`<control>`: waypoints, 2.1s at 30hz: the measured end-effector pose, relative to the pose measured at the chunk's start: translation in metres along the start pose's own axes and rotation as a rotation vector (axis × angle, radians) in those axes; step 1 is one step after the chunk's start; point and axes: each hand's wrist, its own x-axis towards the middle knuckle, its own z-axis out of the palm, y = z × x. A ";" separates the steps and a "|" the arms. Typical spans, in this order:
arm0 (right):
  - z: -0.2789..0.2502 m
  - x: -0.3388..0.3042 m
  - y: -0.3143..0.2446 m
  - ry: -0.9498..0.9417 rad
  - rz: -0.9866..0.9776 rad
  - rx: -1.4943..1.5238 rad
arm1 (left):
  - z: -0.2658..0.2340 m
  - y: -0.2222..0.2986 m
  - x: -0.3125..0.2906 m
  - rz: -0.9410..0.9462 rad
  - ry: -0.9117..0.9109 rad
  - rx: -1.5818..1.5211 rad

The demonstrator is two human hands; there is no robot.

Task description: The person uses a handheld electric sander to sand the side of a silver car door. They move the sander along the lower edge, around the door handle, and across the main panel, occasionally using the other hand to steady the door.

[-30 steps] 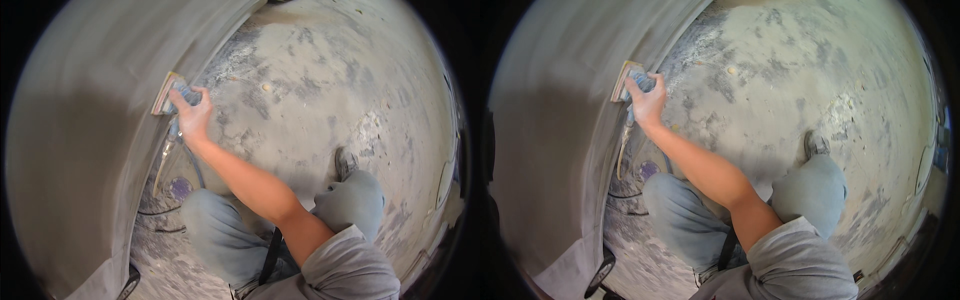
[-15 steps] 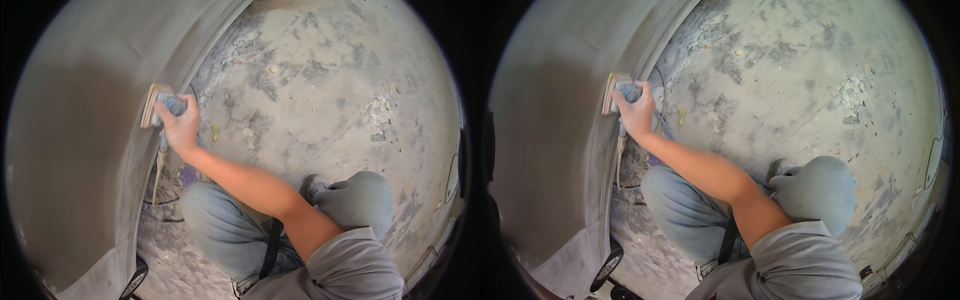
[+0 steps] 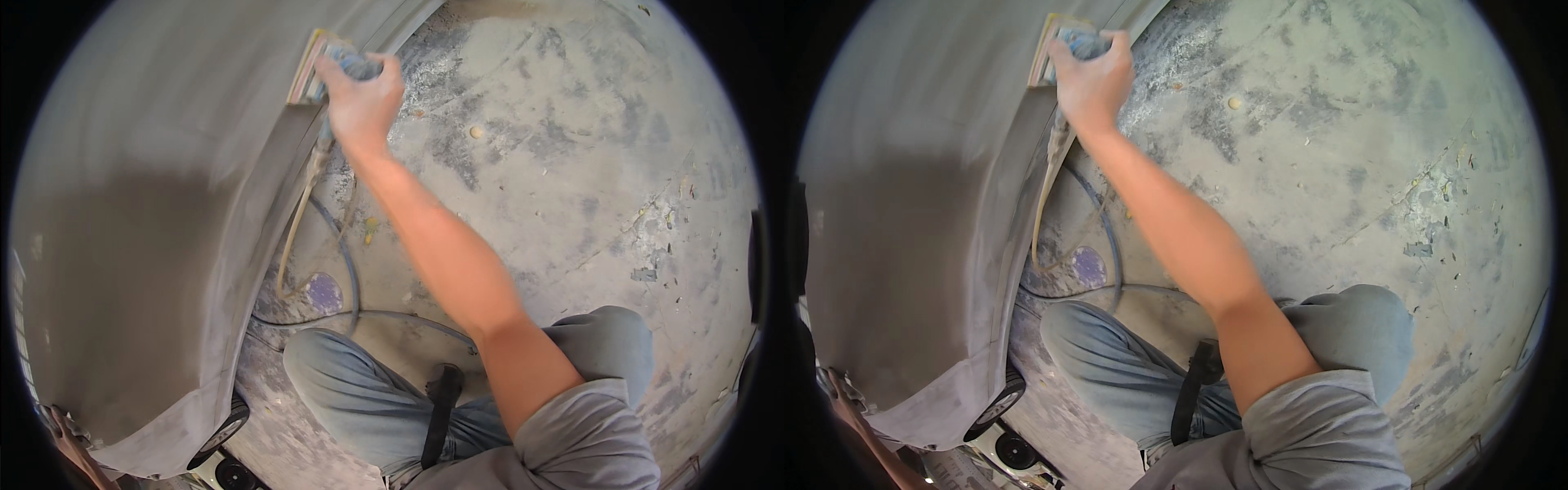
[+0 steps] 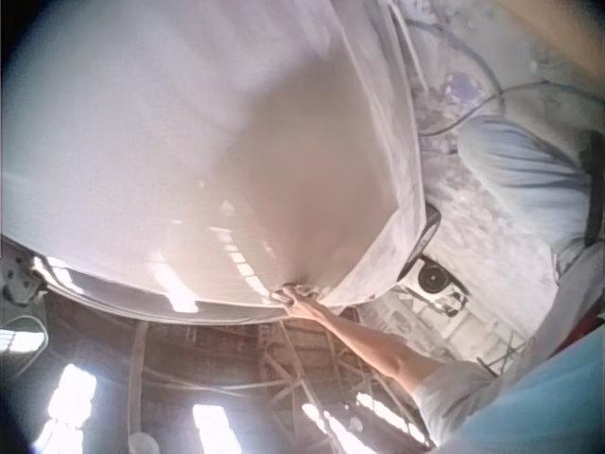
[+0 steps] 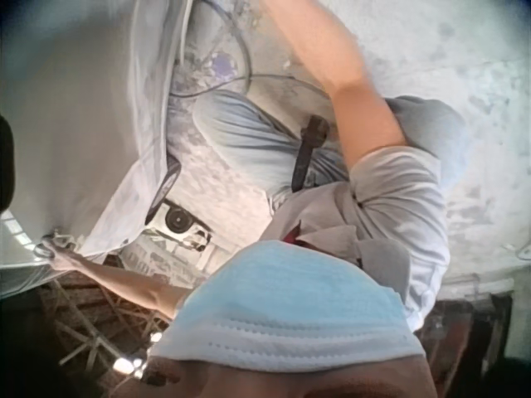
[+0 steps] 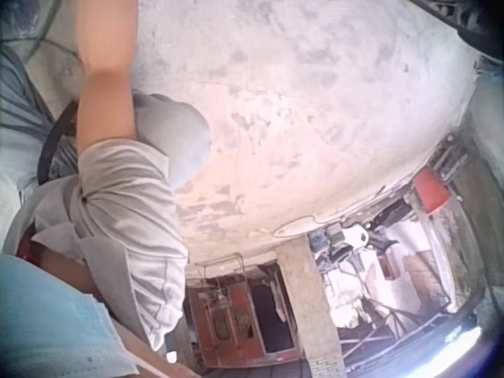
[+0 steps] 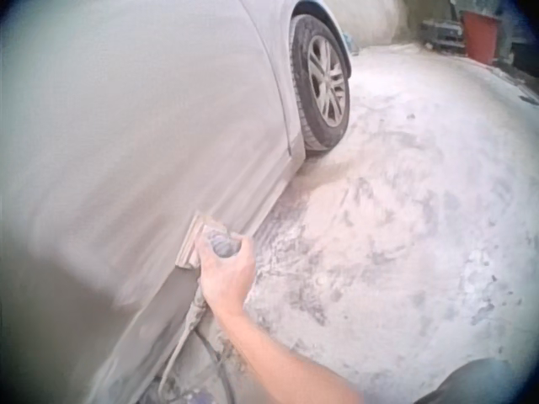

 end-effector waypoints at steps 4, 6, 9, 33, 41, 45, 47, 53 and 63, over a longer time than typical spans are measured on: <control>-0.005 0.063 -0.018 -0.026 -0.026 -0.021 | 0.008 -0.029 0.021 -0.013 -0.007 -0.109; -0.008 0.089 -0.030 -0.018 -0.026 -0.038 | 0.014 -0.030 0.020 0.026 0.037 -0.153; -0.012 0.107 -0.043 -0.143 -0.020 -0.251 | 0.016 -0.016 0.008 0.026 0.079 -0.160; -0.006 -0.052 -0.002 -0.045 -0.056 -0.071 | 0.030 0.009 -0.007 0.068 0.163 -0.148; -0.010 0.104 -0.014 -0.021 0.133 0.029 | 0.021 -0.016 0.010 0.102 0.050 -0.257; -0.011 0.180 -0.030 -0.029 0.142 0.003 | 0.010 -0.018 0.014 -0.077 -0.096 -0.133; -0.015 0.208 -0.040 -0.053 0.134 0.023 | 0.009 -0.014 0.010 0.028 -0.004 -0.200; -0.013 0.198 -0.046 -0.031 -0.116 -0.197 | 0.002 0.006 -0.015 -0.048 -0.127 -0.228; -0.009 -0.004 -0.029 -0.261 -0.429 -0.446 | 0.011 0.006 -0.009 -0.004 0.088 -0.110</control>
